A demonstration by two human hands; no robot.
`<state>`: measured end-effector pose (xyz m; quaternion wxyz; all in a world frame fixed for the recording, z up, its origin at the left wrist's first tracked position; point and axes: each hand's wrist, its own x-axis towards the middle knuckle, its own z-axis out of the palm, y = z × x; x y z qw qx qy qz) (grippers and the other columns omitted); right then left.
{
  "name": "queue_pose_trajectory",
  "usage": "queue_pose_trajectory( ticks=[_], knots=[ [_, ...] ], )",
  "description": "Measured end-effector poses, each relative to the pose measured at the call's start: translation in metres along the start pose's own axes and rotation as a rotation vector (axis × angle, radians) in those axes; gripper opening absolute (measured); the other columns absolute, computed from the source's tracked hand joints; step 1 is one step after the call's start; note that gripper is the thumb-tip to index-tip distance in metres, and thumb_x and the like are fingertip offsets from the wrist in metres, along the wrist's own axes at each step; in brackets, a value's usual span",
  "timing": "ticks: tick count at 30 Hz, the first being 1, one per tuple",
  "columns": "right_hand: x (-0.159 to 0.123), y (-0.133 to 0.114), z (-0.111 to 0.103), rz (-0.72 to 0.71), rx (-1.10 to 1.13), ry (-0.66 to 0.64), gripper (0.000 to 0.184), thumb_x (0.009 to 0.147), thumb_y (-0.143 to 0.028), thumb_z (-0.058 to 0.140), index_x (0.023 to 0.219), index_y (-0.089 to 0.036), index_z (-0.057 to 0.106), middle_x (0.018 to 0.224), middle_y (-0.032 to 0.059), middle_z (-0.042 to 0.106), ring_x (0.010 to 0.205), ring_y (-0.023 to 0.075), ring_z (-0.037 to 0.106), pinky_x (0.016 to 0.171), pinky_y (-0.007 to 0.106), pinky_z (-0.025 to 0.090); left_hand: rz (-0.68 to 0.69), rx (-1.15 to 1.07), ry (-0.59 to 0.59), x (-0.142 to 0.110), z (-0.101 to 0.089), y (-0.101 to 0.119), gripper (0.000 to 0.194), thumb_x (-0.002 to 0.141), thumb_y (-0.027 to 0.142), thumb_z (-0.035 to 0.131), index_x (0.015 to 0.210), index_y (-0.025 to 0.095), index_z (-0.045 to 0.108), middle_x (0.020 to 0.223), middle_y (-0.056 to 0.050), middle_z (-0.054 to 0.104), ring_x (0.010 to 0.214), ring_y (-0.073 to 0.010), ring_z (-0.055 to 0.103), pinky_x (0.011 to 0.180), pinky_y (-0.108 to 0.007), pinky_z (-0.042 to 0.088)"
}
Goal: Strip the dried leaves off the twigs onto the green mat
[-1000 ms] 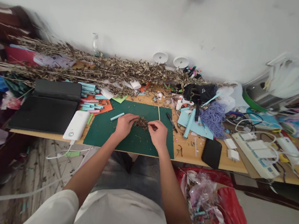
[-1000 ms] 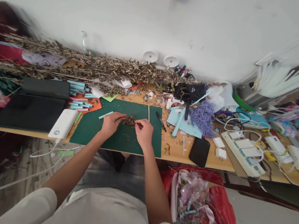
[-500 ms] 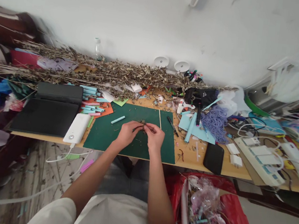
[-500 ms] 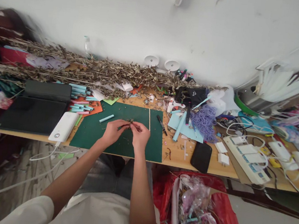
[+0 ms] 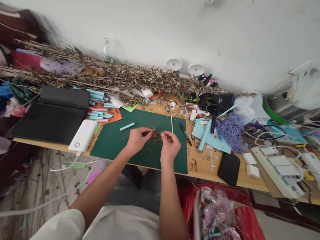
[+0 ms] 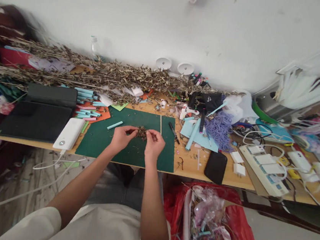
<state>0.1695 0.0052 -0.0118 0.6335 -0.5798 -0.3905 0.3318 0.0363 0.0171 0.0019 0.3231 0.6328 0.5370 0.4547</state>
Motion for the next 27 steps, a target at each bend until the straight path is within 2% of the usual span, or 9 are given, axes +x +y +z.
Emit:
queue_pose_trajectory(
  ticks=[4, 8, 13, 19, 23, 27],
  knots=[
    [0.0, -0.002, -0.005, -0.048, -0.075, -0.185, 0.025, 0.076, -0.037, 0.063, 0.09, -0.017, 0.071, 0.09, 0.0078, 0.072, 0.079, 0.0196, 0.068, 0.075, 0.032, 0.056, 0.103, 0.085, -0.105, 0.001, -0.004, -0.001, 0.019, 0.084, 0.024, 0.058, 0.093, 0.019, 0.074, 0.088, -0.006, 0.074, 0.076, -0.0188, 0.067, 0.073, -0.029, 0.05],
    [-0.003, -0.004, -0.007, -0.139, -0.137, -0.259, 0.021, 0.08, -0.033, 0.061, 0.09, -0.019, 0.073, 0.09, 0.0058, 0.072, 0.079, 0.0187, 0.067, 0.074, 0.031, 0.055, 0.188, 0.171, -0.147, 0.001, -0.003, 0.0, 0.018, 0.086, 0.021, 0.056, 0.094, 0.019, 0.072, 0.088, -0.006, 0.073, 0.077, -0.0175, 0.065, 0.072, -0.027, 0.049],
    [-0.007, -0.01, -0.006, -0.28, -0.295, -0.265, 0.016, 0.081, -0.023, 0.057, 0.084, -0.02, 0.072, 0.082, 0.004, 0.07, 0.072, 0.016, 0.064, 0.07, 0.028, 0.053, 0.261, 0.264, -0.174, 0.001, 0.001, -0.001, 0.014, 0.085, 0.016, 0.056, 0.089, 0.016, 0.069, 0.079, -0.005, 0.069, 0.072, -0.0154, 0.061, 0.068, -0.025, 0.045],
    [-0.005, -0.013, -0.01, -0.422, -0.394, -0.157, 0.015, 0.08, -0.018, 0.055, 0.081, -0.019, 0.07, 0.081, 0.0045, 0.069, 0.071, 0.0156, 0.063, 0.071, 0.027, 0.052, 0.226, 0.324, -0.121, 0.004, -0.005, -0.003, 0.009, 0.082, 0.014, 0.058, 0.082, 0.015, 0.067, 0.074, -0.004, 0.066, 0.067, -0.0142, 0.058, 0.064, -0.024, 0.043],
    [0.005, -0.006, -0.017, -0.422, -0.471, -0.164, 0.017, 0.082, -0.018, 0.053, 0.082, -0.018, 0.07, 0.081, 0.0054, 0.069, 0.072, 0.0168, 0.063, 0.07, 0.028, 0.051, 0.255, 0.399, -0.089, 0.006, -0.015, -0.009, 0.013, 0.085, 0.017, 0.056, 0.088, 0.015, 0.068, 0.083, -0.007, 0.069, 0.076, -0.0173, 0.062, 0.071, -0.027, 0.046],
    [0.017, 0.005, -0.021, -0.376, -0.552, -0.249, 0.02, 0.079, -0.014, 0.053, 0.085, -0.018, 0.071, 0.084, 0.0064, 0.071, 0.075, 0.0194, 0.065, 0.072, 0.031, 0.051, 0.261, 0.499, -0.112, 0.008, -0.019, -0.017, 0.013, 0.085, 0.017, 0.056, 0.089, 0.016, 0.069, 0.084, -0.007, 0.069, 0.079, -0.0197, 0.063, 0.074, -0.03, 0.047]
  ],
)
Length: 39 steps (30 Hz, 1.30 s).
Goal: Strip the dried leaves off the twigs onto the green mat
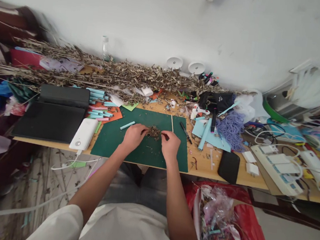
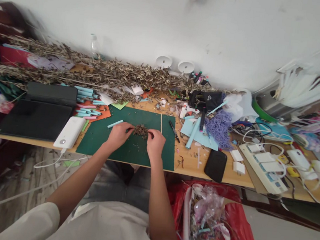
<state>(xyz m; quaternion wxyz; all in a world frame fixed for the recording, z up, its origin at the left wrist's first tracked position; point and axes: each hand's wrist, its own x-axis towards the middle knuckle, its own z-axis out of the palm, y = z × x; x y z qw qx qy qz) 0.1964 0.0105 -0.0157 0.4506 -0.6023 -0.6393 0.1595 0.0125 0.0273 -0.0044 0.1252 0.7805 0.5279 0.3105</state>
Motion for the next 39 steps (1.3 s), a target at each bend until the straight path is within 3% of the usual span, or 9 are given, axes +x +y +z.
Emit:
queue_pose_trajectory(
  ticks=[3, 6, 15, 18, 22, 29, 32, 36, 39],
  knots=[
    [0.003, 0.007, 0.001, 0.012, 0.02, -0.076, 0.024, 0.079, -0.012, 0.05, 0.088, -0.019, 0.071, 0.089, 0.0056, 0.073, 0.08, 0.0199, 0.067, 0.078, 0.032, 0.052, -0.012, 0.001, -0.011, 0.001, 0.004, -0.004, 0.019, 0.085, 0.013, 0.054, 0.097, 0.017, 0.068, 0.091, -0.008, 0.069, 0.085, -0.0205, 0.063, 0.078, -0.031, 0.048],
    [0.003, 0.008, -0.001, 0.026, 0.048, -0.061, 0.024, 0.082, -0.014, 0.048, 0.088, -0.02, 0.071, 0.091, 0.0054, 0.073, 0.084, 0.0199, 0.067, 0.08, 0.032, 0.051, -0.021, -0.007, -0.011, 0.0, 0.007, -0.005, 0.022, 0.086, 0.012, 0.051, 0.101, 0.017, 0.067, 0.094, -0.008, 0.069, 0.086, -0.02, 0.063, 0.079, -0.03, 0.048],
    [0.0, 0.007, 0.0, -0.004, 0.004, -0.074, 0.012, 0.08, -0.022, 0.055, 0.078, -0.02, 0.067, 0.075, 0.0033, 0.067, 0.066, 0.0171, 0.061, 0.066, 0.028, 0.048, -0.089, 0.078, -0.027, -0.001, 0.005, 0.001, 0.012, 0.084, 0.027, 0.058, 0.077, 0.018, 0.062, 0.076, -0.005, 0.063, 0.07, -0.0174, 0.058, 0.066, -0.028, 0.043],
    [0.003, 0.009, 0.001, -0.025, 0.007, -0.109, 0.016, 0.08, -0.018, 0.052, 0.083, -0.02, 0.068, 0.079, 0.0035, 0.068, 0.069, 0.0171, 0.061, 0.067, 0.028, 0.048, -0.07, 0.057, -0.02, -0.001, 0.004, 0.002, 0.005, 0.082, 0.018, 0.056, 0.082, 0.019, 0.061, 0.078, -0.004, 0.062, 0.073, -0.0171, 0.057, 0.067, -0.027, 0.043],
    [0.007, 0.011, 0.001, -0.091, -0.071, -0.174, 0.024, 0.081, -0.013, 0.048, 0.085, -0.02, 0.071, 0.09, 0.0061, 0.069, 0.083, 0.019, 0.062, 0.079, 0.031, 0.048, -0.018, -0.002, 0.018, -0.001, 0.006, 0.003, 0.016, 0.082, 0.009, 0.049, 0.085, 0.018, 0.062, 0.088, -0.005, 0.061, 0.081, -0.0165, 0.059, 0.074, -0.027, 0.046],
    [0.012, 0.004, -0.003, -0.117, -0.223, -0.17, 0.021, 0.088, -0.028, 0.054, 0.078, -0.019, 0.07, 0.083, 0.0073, 0.066, 0.085, 0.0211, 0.058, 0.08, 0.033, 0.046, -0.001, 0.029, 0.074, 0.001, 0.011, 0.004, 0.018, 0.087, 0.026, 0.054, 0.074, 0.016, 0.062, 0.081, -0.007, 0.06, 0.082, -0.0196, 0.059, 0.077, -0.032, 0.049],
    [0.007, -0.001, -0.006, -0.127, -0.265, -0.165, 0.028, 0.091, -0.034, 0.049, 0.078, -0.02, 0.069, 0.082, 0.0075, 0.065, 0.084, 0.0204, 0.058, 0.078, 0.031, 0.045, 0.017, -0.009, 0.059, 0.002, 0.01, 0.002, 0.011, 0.086, 0.02, 0.054, 0.088, 0.017, 0.064, 0.086, -0.007, 0.062, 0.086, -0.02, 0.059, 0.08, -0.032, 0.049],
    [-0.007, -0.007, -0.003, -0.145, -0.325, -0.223, 0.018, 0.086, -0.034, 0.058, 0.096, -0.022, 0.068, 0.088, 0.0075, 0.064, 0.086, 0.0214, 0.059, 0.076, 0.03, 0.046, 0.001, -0.039, 0.088, 0.001, 0.008, 0.003, 0.03, 0.089, 0.014, 0.047, 0.115, 0.017, 0.059, 0.101, -0.01, 0.063, 0.097, -0.0215, 0.059, 0.088, -0.036, 0.049],
    [-0.013, -0.008, 0.001, -0.144, -0.373, -0.286, 0.014, 0.085, -0.025, 0.058, 0.093, -0.022, 0.069, 0.086, 0.0089, 0.063, 0.083, 0.0225, 0.059, 0.074, 0.032, 0.047, -0.024, -0.067, 0.131, -0.001, 0.006, 0.007, 0.031, 0.09, 0.016, 0.046, 0.118, 0.017, 0.059, 0.104, -0.011, 0.063, 0.098, -0.0215, 0.059, 0.09, -0.036, 0.048]
  ],
)
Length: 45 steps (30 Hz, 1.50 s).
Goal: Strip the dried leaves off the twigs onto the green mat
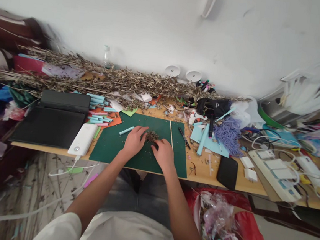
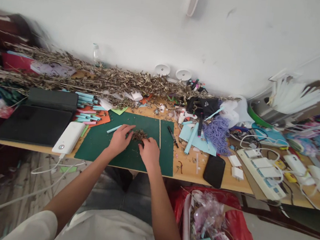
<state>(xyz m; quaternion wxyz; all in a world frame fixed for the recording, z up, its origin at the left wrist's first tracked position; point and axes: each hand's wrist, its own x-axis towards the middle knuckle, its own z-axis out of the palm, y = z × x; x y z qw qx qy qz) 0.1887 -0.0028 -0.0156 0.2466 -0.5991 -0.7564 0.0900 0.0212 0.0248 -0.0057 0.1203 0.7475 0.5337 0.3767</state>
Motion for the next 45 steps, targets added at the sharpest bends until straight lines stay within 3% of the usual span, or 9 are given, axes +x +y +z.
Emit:
queue_pose_trajectory(
  ticks=[3, 7, 13, 16, 22, 27, 30, 36, 45],
  knots=[
    [0.002, 0.0, 0.001, -0.001, 0.072, -0.008, 0.02, 0.086, -0.015, 0.05, 0.088, -0.019, 0.07, 0.085, 0.0093, 0.064, 0.08, 0.0217, 0.06, 0.075, 0.032, 0.048, -0.013, -0.068, 0.028, -0.003, -0.003, 0.008, 0.028, 0.091, 0.017, 0.046, 0.114, 0.017, 0.062, 0.102, -0.01, 0.064, 0.097, -0.02, 0.06, 0.089, -0.035, 0.049],
    [0.006, -0.001, -0.008, 0.061, 0.349, 0.133, 0.019, 0.086, -0.018, 0.05, 0.09, -0.018, 0.069, 0.087, 0.0067, 0.068, 0.077, 0.0183, 0.062, 0.074, 0.03, 0.05, -0.05, -0.234, 0.001, -0.007, -0.003, 0.022, 0.024, 0.09, 0.021, 0.051, 0.107, 0.018, 0.067, 0.1, -0.009, 0.068, 0.09, -0.0182, 0.063, 0.083, -0.032, 0.052],
    [0.006, -0.012, -0.018, 0.162, 0.693, 0.234, 0.018, 0.084, -0.028, 0.055, 0.087, -0.019, 0.069, 0.086, 0.0049, 0.07, 0.075, 0.017, 0.065, 0.07, 0.028, 0.053, -0.309, -0.644, -0.091, -0.006, 0.015, 0.032, 0.024, 0.082, 0.03, 0.062, 0.1, 0.017, 0.072, 0.092, -0.007, 0.074, 0.078, -0.019, 0.068, 0.074, -0.032, 0.056],
    [0.005, -0.014, -0.016, 0.199, 0.731, 0.231, 0.019, 0.083, -0.031, 0.055, 0.086, -0.019, 0.069, 0.083, 0.0052, 0.071, 0.072, 0.0174, 0.065, 0.069, 0.028, 0.053, -0.369, -0.734, -0.074, -0.004, 0.019, 0.031, 0.02, 0.081, 0.028, 0.062, 0.093, 0.016, 0.074, 0.084, -0.006, 0.074, 0.071, -0.018, 0.068, 0.069, -0.031, 0.056],
    [0.005, -0.008, -0.014, 0.247, 0.668, 0.29, 0.018, 0.08, -0.03, 0.057, 0.083, -0.018, 0.069, 0.079, 0.0051, 0.07, 0.07, 0.0175, 0.064, 0.069, 0.029, 0.053, -0.394, -0.675, -0.004, -0.004, 0.013, 0.03, 0.016, 0.075, 0.025, 0.067, 0.087, 0.016, 0.073, 0.085, -0.007, 0.073, 0.075, -0.0177, 0.068, 0.072, -0.03, 0.055],
    [0.004, -0.009, -0.016, 0.127, 0.699, 0.211, 0.021, 0.082, -0.03, 0.056, 0.092, -0.02, 0.072, 0.094, 0.0064, 0.072, 0.084, 0.0188, 0.067, 0.075, 0.03, 0.054, -0.419, -0.783, -0.079, -0.004, 0.014, 0.027, 0.017, 0.076, 0.029, 0.065, 0.083, 0.015, 0.07, 0.07, -0.003, 0.07, 0.062, -0.0147, 0.065, 0.062, -0.026, 0.055],
    [0.003, -0.01, -0.013, 0.105, 0.637, 0.217, 0.02, 0.083, -0.028, 0.054, 0.087, -0.021, 0.072, 0.089, 0.0051, 0.072, 0.079, 0.0177, 0.067, 0.073, 0.03, 0.054, -0.362, -0.664, -0.116, -0.006, 0.015, 0.024, 0.016, 0.081, 0.029, 0.06, 0.083, 0.016, 0.07, 0.07, -0.003, 0.07, 0.062, -0.0146, 0.065, 0.062, -0.026, 0.054],
    [0.011, 0.006, -0.004, 0.13, 0.412, 0.272, 0.019, 0.082, -0.024, 0.053, 0.087, -0.019, 0.07, 0.082, 0.006, 0.07, 0.069, 0.0174, 0.063, 0.069, 0.03, 0.052, -0.018, -0.13, -0.061, -0.005, 0.003, 0.007, 0.02, 0.086, 0.014, 0.051, 0.092, 0.018, 0.069, 0.093, -0.008, 0.069, 0.089, -0.0197, 0.063, 0.084, -0.033, 0.05],
    [0.029, 0.033, 0.004, 0.036, 0.223, 0.111, 0.027, 0.08, -0.011, 0.047, 0.086, -0.018, 0.073, 0.092, 0.0071, 0.07, 0.086, 0.0211, 0.063, 0.084, 0.035, 0.049, 0.07, 0.037, -0.093, 0.003, 0.001, -0.012, 0.025, 0.087, 0.015, 0.05, 0.1, 0.019, 0.071, 0.097, -0.009, 0.069, 0.093, -0.0222, 0.059, 0.086, -0.038, 0.048]
  ],
)
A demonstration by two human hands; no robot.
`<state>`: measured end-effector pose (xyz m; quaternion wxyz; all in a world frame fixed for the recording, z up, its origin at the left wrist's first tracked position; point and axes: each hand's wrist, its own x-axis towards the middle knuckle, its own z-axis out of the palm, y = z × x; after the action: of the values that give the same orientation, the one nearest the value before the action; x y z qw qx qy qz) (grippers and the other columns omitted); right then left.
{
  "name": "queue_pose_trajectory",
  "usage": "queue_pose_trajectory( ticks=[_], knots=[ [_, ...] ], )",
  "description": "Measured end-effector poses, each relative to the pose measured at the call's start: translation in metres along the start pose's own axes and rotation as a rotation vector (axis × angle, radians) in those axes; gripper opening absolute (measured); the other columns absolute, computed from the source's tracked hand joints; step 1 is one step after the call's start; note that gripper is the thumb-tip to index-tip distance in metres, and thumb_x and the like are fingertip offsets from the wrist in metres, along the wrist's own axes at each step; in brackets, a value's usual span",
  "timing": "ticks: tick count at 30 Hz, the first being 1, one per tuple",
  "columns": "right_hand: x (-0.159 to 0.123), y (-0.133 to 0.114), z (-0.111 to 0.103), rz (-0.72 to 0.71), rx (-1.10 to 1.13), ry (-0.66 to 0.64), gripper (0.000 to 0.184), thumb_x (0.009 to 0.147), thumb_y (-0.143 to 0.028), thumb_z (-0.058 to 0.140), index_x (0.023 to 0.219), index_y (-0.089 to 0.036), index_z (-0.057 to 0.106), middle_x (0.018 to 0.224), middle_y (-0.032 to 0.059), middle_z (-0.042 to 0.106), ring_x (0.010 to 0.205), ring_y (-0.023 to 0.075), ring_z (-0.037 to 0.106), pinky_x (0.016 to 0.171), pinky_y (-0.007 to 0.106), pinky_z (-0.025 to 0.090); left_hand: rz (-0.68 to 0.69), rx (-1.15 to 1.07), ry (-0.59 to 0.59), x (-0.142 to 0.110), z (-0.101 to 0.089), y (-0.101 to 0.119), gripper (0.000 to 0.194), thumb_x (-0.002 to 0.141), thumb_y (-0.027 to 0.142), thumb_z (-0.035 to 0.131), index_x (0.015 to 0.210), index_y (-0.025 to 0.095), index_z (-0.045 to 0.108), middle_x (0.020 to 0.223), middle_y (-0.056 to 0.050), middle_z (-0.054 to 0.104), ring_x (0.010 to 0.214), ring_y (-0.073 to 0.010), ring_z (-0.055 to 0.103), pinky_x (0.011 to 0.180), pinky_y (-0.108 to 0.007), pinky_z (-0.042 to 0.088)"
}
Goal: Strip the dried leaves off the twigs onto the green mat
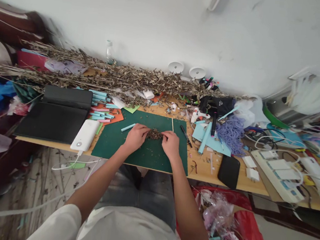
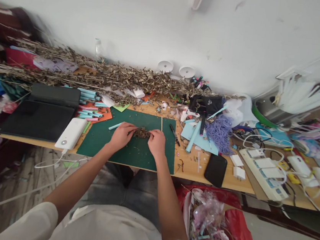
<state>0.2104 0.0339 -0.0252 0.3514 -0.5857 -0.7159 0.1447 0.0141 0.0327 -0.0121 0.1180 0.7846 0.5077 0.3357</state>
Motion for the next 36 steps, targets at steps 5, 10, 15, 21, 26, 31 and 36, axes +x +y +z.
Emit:
queue_pose_trajectory(
  ticks=[5, 10, 15, 21, 26, 31, 36],
  knots=[
    [0.0, 0.0, -0.007, 0.004, -0.03, 0.039, 0.022, 0.084, -0.018, 0.05, 0.092, -0.018, 0.07, 0.089, 0.0078, 0.07, 0.086, 0.0223, 0.061, 0.082, 0.035, 0.047, 0.01, 0.018, -0.072, 0.005, -0.001, -0.005, 0.026, 0.085, 0.011, 0.052, 0.099, 0.02, 0.072, 0.089, -0.008, 0.07, 0.088, -0.0217, 0.059, 0.081, -0.035, 0.048],
    [-0.002, -0.005, -0.01, 0.02, -0.118, 0.02, 0.024, 0.089, -0.024, 0.047, 0.087, -0.017, 0.07, 0.083, 0.0082, 0.067, 0.081, 0.0218, 0.06, 0.076, 0.032, 0.045, -0.032, 0.055, -0.114, 0.013, -0.007, -0.005, 0.017, 0.085, 0.022, 0.058, 0.094, 0.02, 0.072, 0.086, -0.007, 0.066, 0.084, -0.0206, 0.06, 0.077, -0.031, 0.048],
    [-0.002, -0.005, -0.006, 0.09, -0.227, 0.063, 0.028, 0.089, -0.02, 0.043, 0.096, -0.014, 0.069, 0.092, 0.0124, 0.064, 0.087, 0.0226, 0.058, 0.081, 0.032, 0.044, -0.057, 0.179, -0.074, 0.009, -0.01, -0.005, 0.023, 0.088, 0.019, 0.05, 0.089, 0.016, 0.073, 0.099, -0.011, 0.064, 0.094, -0.0243, 0.058, 0.088, -0.038, 0.047],
    [0.002, -0.005, 0.006, 0.07, -0.117, 0.004, 0.031, 0.084, -0.011, 0.042, 0.096, -0.013, 0.07, 0.093, 0.0124, 0.067, 0.086, 0.0225, 0.062, 0.083, 0.033, 0.046, -0.131, 0.0, -0.11, 0.008, 0.0, -0.007, 0.034, 0.083, 0.004, 0.042, 0.101, 0.012, 0.07, 0.097, -0.011, 0.068, 0.089, -0.0205, 0.063, 0.086, -0.034, 0.05],
    [0.004, -0.003, 0.009, 0.076, 0.146, 0.051, 0.032, 0.082, -0.01, 0.04, 0.091, -0.017, 0.07, 0.088, 0.0063, 0.071, 0.078, 0.0178, 0.066, 0.077, 0.029, 0.05, -0.167, -0.188, -0.05, 0.013, 0.003, -0.008, 0.036, 0.082, 0.003, 0.042, 0.103, 0.015, 0.069, 0.095, -0.008, 0.07, 0.083, -0.0172, 0.065, 0.08, -0.031, 0.053],
    [0.002, 0.007, 0.0, 0.163, 0.17, 0.113, 0.03, 0.081, -0.013, 0.042, 0.087, -0.017, 0.071, 0.086, 0.0066, 0.072, 0.077, 0.0191, 0.067, 0.076, 0.031, 0.052, -0.12, -0.036, -0.033, 0.004, -0.021, -0.011, 0.028, 0.085, 0.013, 0.051, 0.107, 0.016, 0.068, 0.102, -0.01, 0.068, 0.097, -0.0228, 0.061, 0.089, -0.037, 0.049],
    [-0.002, 0.007, -0.004, 0.158, 0.186, 0.106, 0.029, 0.081, -0.015, 0.043, 0.088, -0.017, 0.071, 0.088, 0.0069, 0.073, 0.08, 0.0202, 0.068, 0.077, 0.032, 0.052, -0.058, -0.041, -0.28, -0.023, -0.045, -0.008, 0.042, 0.076, 0.036, 0.07, 0.114, 0.021, 0.065, 0.102, -0.007, 0.065, 0.088, -0.0212, 0.062, 0.08, -0.033, 0.051]
  ],
)
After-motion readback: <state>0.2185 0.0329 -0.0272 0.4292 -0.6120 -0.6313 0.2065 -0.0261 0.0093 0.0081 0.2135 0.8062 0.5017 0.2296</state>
